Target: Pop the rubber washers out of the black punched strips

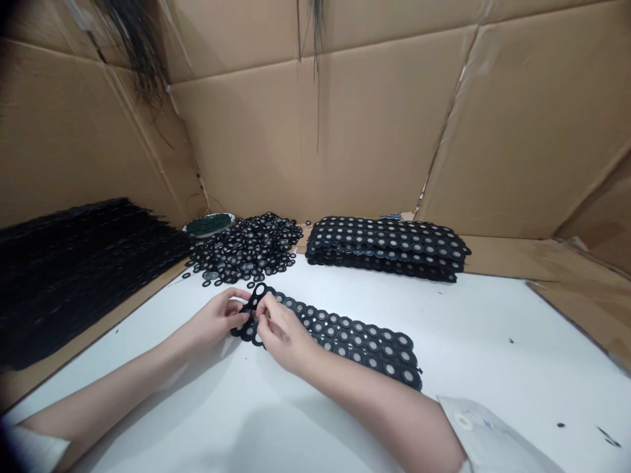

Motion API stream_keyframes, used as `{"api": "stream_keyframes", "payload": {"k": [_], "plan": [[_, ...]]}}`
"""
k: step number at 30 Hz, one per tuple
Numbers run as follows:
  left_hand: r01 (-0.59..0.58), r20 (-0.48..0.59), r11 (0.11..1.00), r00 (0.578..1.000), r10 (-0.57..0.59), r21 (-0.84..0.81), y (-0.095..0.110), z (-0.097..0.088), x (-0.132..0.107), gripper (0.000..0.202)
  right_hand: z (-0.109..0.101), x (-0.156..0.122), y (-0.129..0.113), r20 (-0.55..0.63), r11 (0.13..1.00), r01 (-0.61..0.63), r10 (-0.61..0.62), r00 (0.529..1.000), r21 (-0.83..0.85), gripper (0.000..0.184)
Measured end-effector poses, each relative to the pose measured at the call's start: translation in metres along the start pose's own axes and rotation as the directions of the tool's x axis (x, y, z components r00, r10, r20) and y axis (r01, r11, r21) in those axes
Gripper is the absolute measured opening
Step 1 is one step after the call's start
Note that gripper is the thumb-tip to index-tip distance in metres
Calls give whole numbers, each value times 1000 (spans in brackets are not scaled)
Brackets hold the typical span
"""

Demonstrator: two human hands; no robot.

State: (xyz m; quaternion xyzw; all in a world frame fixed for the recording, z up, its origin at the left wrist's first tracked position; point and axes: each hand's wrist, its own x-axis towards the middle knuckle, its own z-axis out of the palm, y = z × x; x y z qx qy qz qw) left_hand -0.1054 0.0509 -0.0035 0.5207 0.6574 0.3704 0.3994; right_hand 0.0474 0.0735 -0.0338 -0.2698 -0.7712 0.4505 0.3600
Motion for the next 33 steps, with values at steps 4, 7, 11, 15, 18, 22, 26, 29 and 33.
{"api": "stream_keyframes", "payload": {"k": [4, 7, 11, 15, 18, 22, 26, 29, 33], "plan": [[-44, 103, 992, 994, 32, 118, -6, -9, 9, 30, -1, 2, 3, -30, 996, -78, 80, 996, 53, 7], [-153, 122, 944, 985, 122, 293, -12, -15, 15, 13, -5, 4, 2, -47, 974, -148, 158, 986, 170, 6], [-235, 136, 913, 970, 200, 332, -13, -19, 16, 6, -8, 4, -3, -61, 938, -212, 237, 970, 275, 6], [-260, 202, 924, 957, 208, 281, -13, -21, 18, 9, -6, 2, -3, -5, 934, -233, 243, 970, 272, 10], [-258, 251, 940, 947, 201, 224, -13, -23, 20, 10, -4, 2, -1, -11, 931, -260, 272, 962, 258, 11], [-203, 296, 966, 943, 150, 158, -9, -29, 16, 16, -4, 3, -1, 2, 923, -288, 297, 955, 257, 11], [-129, 449, 974, 893, 33, 185, 0, -36, 7, 31, -4, 3, -2, 14, 919, -289, 297, 955, 268, 11], [-71, 411, 977, 911, -19, 201, 4, -36, 4, 37, -4, 3, -2, 24, 918, -293, 297, 954, 268, 11], [-18, 330, 984, 943, -43, 179, 2, -31, 7, 41, -5, 3, -1, 18, 918, -281, 288, 957, 278, 10]]}}
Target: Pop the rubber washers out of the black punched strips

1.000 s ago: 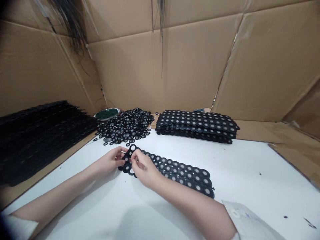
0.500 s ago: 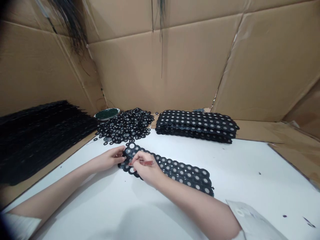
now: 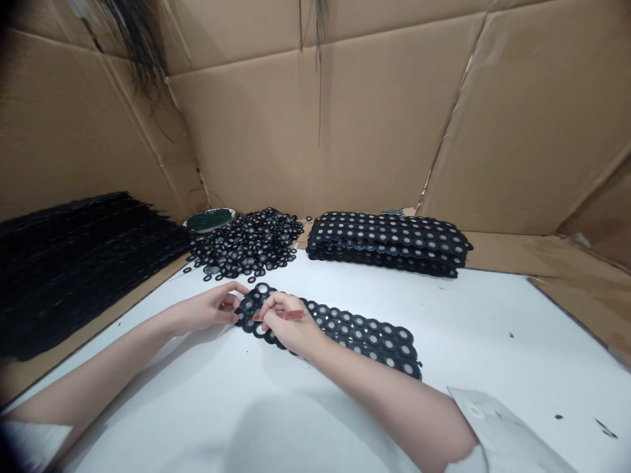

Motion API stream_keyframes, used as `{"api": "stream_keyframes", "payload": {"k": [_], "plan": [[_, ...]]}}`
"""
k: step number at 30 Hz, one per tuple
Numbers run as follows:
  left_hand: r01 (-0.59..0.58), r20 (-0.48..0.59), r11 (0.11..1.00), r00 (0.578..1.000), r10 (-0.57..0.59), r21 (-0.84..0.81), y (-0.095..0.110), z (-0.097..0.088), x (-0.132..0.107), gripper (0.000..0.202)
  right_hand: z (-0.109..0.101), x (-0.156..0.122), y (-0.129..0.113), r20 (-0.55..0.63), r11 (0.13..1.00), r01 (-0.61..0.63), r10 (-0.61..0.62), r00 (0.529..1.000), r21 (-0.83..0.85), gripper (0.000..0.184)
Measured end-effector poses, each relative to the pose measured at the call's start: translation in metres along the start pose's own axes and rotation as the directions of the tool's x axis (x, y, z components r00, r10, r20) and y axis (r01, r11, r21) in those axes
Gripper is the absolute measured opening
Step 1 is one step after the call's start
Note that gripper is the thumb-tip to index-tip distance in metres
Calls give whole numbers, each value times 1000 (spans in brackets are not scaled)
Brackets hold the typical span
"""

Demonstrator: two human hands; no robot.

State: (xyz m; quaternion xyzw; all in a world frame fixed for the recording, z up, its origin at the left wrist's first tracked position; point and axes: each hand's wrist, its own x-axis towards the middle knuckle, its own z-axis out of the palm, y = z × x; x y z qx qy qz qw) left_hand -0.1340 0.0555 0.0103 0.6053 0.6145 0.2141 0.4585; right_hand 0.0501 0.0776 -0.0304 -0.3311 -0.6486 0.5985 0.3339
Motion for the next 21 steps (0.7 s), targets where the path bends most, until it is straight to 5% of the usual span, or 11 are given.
{"api": "stream_keyframes", "payload": {"k": [9, 16, 21], "plan": [[73, -19, 995, 997, -74, -73, 0, 0, 2, 42, 4, -2, 1, 7, 995, -5, 6, 1000, -95, 10], [10, -241, 999, 970, -22, -50, -12, 15, 4, 38, 10, -10, 2, 30, 948, 168, -166, 986, -272, 14], [36, -214, 988, 974, -68, -150, -12, 14, 4, 40, 12, -12, 0, 48, 933, 211, -206, 977, -291, 14]]}}
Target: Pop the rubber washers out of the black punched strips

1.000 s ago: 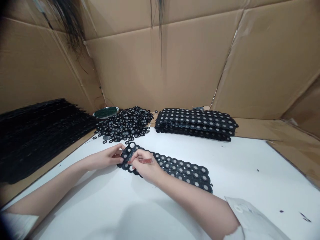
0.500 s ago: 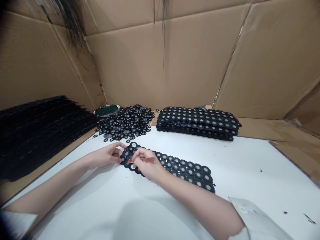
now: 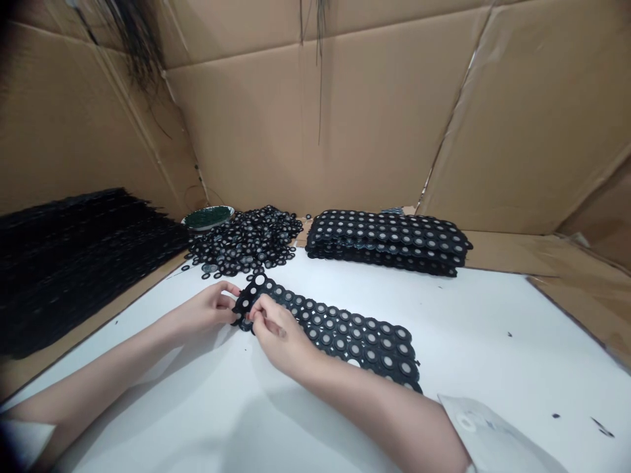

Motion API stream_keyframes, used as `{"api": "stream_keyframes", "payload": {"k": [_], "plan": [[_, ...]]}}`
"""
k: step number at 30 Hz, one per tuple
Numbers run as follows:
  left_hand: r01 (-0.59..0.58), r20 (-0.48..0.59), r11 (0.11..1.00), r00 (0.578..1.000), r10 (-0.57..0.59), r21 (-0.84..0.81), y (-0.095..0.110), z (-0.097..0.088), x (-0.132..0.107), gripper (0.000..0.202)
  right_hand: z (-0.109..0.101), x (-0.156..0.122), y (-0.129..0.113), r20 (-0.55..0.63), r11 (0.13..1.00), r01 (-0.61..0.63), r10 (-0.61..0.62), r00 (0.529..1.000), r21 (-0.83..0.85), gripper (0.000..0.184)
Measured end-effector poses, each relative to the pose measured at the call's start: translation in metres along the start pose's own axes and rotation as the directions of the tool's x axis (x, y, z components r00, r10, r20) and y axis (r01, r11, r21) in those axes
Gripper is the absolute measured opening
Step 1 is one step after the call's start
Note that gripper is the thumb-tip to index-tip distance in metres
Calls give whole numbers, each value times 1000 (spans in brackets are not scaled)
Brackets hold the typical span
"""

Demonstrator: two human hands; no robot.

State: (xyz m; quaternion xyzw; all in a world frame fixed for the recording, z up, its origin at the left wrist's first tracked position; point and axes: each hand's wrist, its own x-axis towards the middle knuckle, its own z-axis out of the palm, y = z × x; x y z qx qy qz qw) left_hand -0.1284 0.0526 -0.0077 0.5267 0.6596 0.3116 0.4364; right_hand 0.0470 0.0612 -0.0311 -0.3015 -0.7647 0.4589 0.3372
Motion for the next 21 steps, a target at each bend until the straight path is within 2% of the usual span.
{"api": "stream_keyframes", "payload": {"k": [9, 14, 18, 21], "plan": [[50, -70, 997, 996, -53, -50, 19, -3, -8, 34, 0, 0, -3, 0, 1000, 24, -24, 1000, 17, 14], [64, -43, 996, 997, -67, -65, 25, -1, -13, 31, 0, 1, 0, 4, 999, -5, 5, 1000, 36, 15], [31, -35, 1000, 999, -31, -2, 27, -1, -14, 31, 1, 2, -1, -17, 999, -7, 7, 1000, 51, 14], [2, 15, 998, 1000, -3, 60, 24, -4, -9, 31, 2, 4, 2, -30, 997, -9, 11, 999, 73, 13]]}}
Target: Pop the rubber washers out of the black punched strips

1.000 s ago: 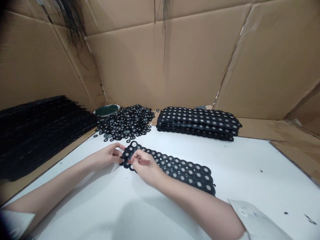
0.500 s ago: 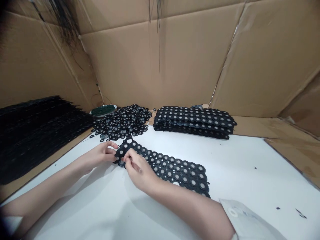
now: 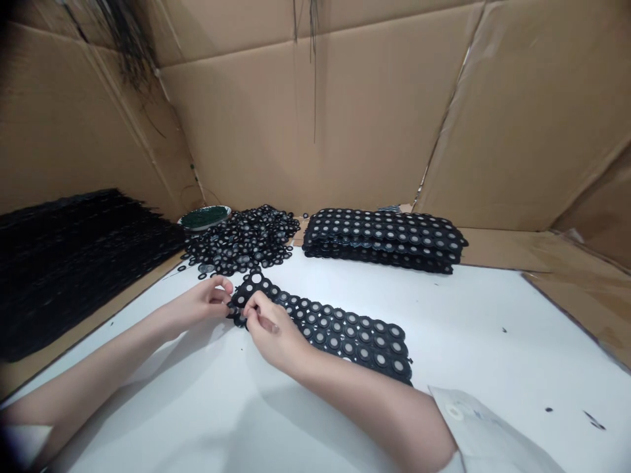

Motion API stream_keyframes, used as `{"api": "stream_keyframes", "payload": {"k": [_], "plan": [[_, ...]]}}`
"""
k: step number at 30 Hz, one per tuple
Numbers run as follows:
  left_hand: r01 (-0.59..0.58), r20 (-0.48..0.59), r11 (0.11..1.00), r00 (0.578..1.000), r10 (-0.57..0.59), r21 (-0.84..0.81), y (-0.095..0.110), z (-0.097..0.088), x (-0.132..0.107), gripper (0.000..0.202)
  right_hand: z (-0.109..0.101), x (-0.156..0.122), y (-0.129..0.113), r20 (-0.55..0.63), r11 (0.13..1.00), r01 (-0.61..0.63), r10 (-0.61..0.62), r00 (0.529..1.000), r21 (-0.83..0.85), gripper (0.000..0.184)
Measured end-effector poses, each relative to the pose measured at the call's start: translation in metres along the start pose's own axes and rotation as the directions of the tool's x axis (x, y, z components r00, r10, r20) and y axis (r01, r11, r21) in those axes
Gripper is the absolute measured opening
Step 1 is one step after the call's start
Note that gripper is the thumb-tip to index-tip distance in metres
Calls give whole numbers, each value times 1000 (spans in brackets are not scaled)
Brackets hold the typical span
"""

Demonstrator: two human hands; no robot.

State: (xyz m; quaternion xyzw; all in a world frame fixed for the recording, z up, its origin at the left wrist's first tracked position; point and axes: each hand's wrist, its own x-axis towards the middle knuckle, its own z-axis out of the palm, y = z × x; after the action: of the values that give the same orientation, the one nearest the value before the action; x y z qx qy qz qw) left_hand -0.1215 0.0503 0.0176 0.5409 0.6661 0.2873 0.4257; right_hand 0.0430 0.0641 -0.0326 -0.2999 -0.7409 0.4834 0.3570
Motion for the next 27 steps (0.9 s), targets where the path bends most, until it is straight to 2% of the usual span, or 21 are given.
{"api": "stream_keyframes", "payload": {"k": [2, 6, 10, 13, 16, 19, 21, 23, 27], "plan": [[-8, 23, 999, 1000, 7, 41, -3, -2, 4, 31, -1, 2, 3, 7, 996, -41, 40, 999, 74, 11], [-4, 14, 995, 1000, 3, 97, -8, -3, 10, 35, -10, 5, 5, -44, 936, -185, 207, 977, 299, 10], [1, 58, 997, 998, -5, 73, -11, -5, 12, 37, -15, 3, 0, -44, 911, -272, 299, 953, 311, 9], [14, 79, 1000, 997, -13, -15, -10, -3, 10, 42, -14, 1, -1, -27, 907, -290, 313, 950, 307, 7], [88, 96, 977, 993, -70, -196, -5, 0, 6, 50, -12, 1, 3, -34, 912, -276, 300, 953, 304, 7], [165, 230, 943, 968, -99, -289, -2, 2, 4, 35, -11, 1, 7, -30, 920, -246, 268, 963, 306, 8], [142, 259, 969, 962, -86, -203, -2, 3, 5, 26, -11, 0, 9, -24, 925, -231, 249, 968, 301, 9], [71, 228, 997, 972, -59, -43, -6, 5, 6, 23, -11, -1, 9, -17, 936, -221, 234, 972, 275, 9], [-172, 64, 950, 985, 160, 260, -16, 14, 4, 17, -11, -4, 6, -8, 973, -160, 164, 986, 164, 10]]}}
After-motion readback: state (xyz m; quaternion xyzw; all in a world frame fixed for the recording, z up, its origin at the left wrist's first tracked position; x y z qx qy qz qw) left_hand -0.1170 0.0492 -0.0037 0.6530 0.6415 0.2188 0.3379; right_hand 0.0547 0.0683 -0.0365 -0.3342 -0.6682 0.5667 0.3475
